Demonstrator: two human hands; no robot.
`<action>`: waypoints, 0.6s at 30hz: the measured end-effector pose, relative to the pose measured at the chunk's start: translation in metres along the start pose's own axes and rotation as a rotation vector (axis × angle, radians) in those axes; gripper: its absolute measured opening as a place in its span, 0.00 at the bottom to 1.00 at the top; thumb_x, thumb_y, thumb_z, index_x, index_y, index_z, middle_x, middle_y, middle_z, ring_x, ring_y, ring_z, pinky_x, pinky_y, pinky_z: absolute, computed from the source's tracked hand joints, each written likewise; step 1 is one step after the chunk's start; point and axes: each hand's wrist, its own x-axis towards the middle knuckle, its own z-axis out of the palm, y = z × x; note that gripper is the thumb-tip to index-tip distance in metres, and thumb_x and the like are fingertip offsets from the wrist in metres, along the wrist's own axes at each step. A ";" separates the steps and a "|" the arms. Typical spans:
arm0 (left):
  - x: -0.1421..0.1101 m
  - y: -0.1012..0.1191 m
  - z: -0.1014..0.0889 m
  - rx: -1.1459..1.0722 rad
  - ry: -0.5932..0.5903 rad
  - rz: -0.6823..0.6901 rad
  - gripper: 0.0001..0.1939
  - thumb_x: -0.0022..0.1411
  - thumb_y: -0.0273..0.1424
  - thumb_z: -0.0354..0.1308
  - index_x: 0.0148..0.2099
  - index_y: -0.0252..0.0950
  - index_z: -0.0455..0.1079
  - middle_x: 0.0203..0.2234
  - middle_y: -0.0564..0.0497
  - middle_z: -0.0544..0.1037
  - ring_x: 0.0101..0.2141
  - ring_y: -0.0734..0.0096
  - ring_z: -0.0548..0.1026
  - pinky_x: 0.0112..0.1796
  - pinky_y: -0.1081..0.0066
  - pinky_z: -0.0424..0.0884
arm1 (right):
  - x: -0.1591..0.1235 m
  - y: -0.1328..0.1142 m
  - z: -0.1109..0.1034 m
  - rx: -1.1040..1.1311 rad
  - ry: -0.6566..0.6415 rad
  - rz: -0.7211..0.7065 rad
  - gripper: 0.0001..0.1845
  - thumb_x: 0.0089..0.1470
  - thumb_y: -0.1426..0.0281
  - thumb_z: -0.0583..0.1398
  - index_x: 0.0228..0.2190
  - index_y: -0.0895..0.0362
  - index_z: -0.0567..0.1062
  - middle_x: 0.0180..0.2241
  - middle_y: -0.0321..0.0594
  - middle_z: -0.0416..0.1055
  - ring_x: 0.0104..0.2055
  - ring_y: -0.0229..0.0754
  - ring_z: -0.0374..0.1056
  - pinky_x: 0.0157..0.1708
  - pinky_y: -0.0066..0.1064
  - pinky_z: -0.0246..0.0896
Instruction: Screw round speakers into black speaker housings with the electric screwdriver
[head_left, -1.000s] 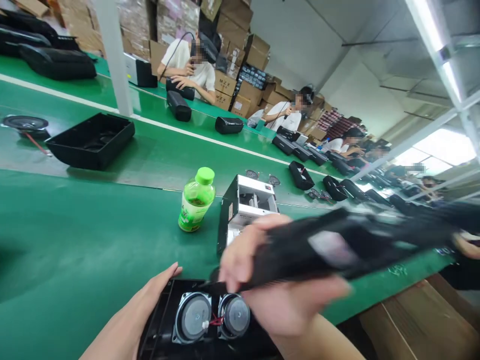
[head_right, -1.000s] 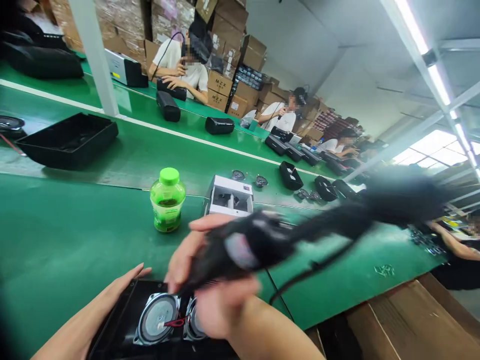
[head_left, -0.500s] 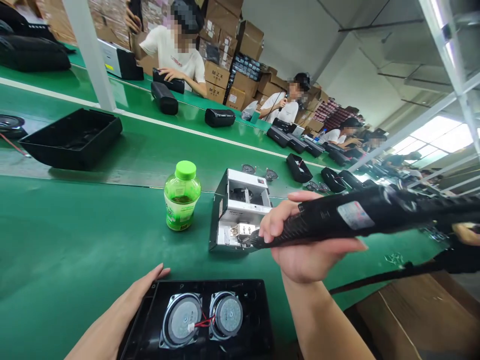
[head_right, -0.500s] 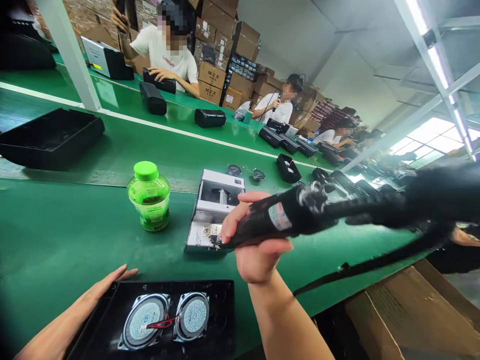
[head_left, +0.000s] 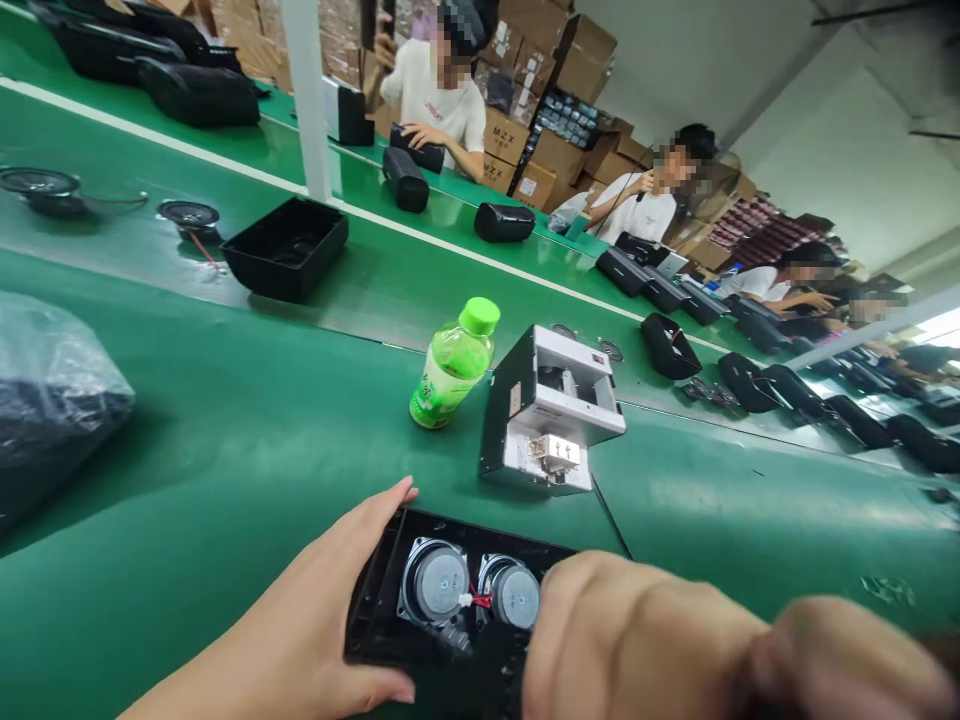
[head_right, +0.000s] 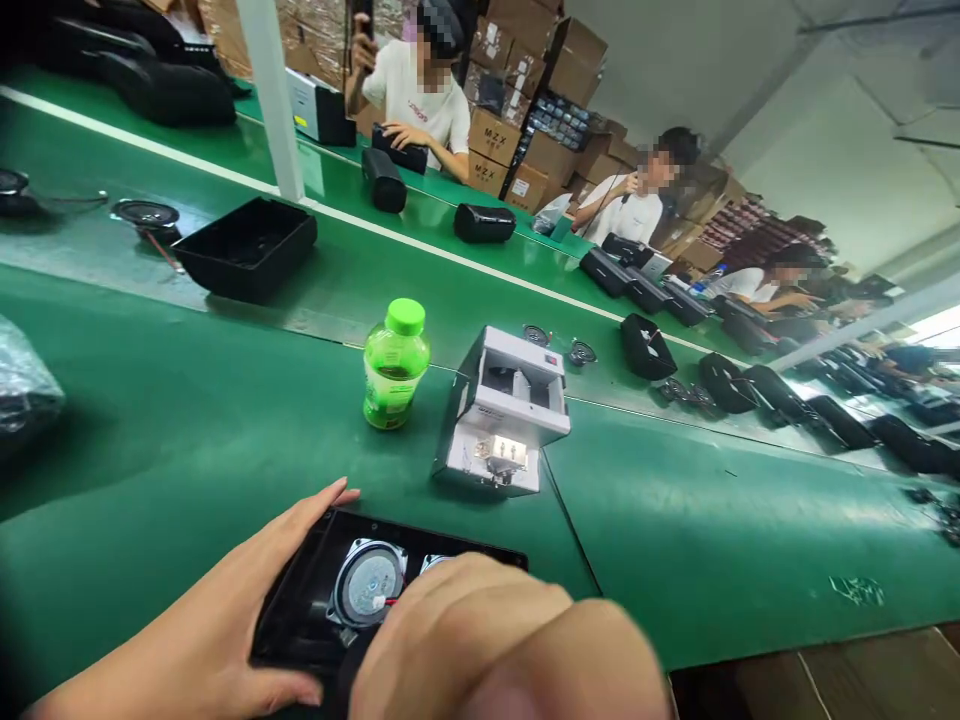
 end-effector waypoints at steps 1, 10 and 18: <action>0.002 0.003 0.000 -0.010 0.013 0.006 0.94 0.52 0.52 0.98 0.99 0.70 0.34 0.94 0.43 0.65 0.87 0.23 0.72 0.82 0.27 0.79 | -0.003 0.005 0.004 0.006 -0.026 0.030 0.07 0.85 0.62 0.70 0.54 0.36 0.90 0.25 0.31 0.77 0.16 0.44 0.68 0.10 0.34 0.59; 0.013 0.022 -0.008 -0.095 -0.064 0.016 0.90 0.57 0.59 0.96 1.00 0.64 0.38 0.95 0.40 0.62 0.90 0.26 0.68 0.86 0.30 0.74 | 0.031 0.012 0.018 0.155 -0.304 0.089 0.15 0.90 0.52 0.64 0.52 0.36 0.92 0.31 0.33 0.91 0.28 0.50 0.89 0.36 0.48 0.95; 0.016 0.030 -0.007 -0.142 -0.078 -0.015 0.90 0.55 0.54 0.97 1.01 0.59 0.42 0.94 0.39 0.64 0.89 0.23 0.68 0.87 0.28 0.72 | 0.030 0.023 0.031 0.076 -0.245 -0.148 0.22 0.91 0.64 0.60 0.71 0.35 0.89 0.34 0.37 0.95 0.28 0.51 0.93 0.32 0.43 0.94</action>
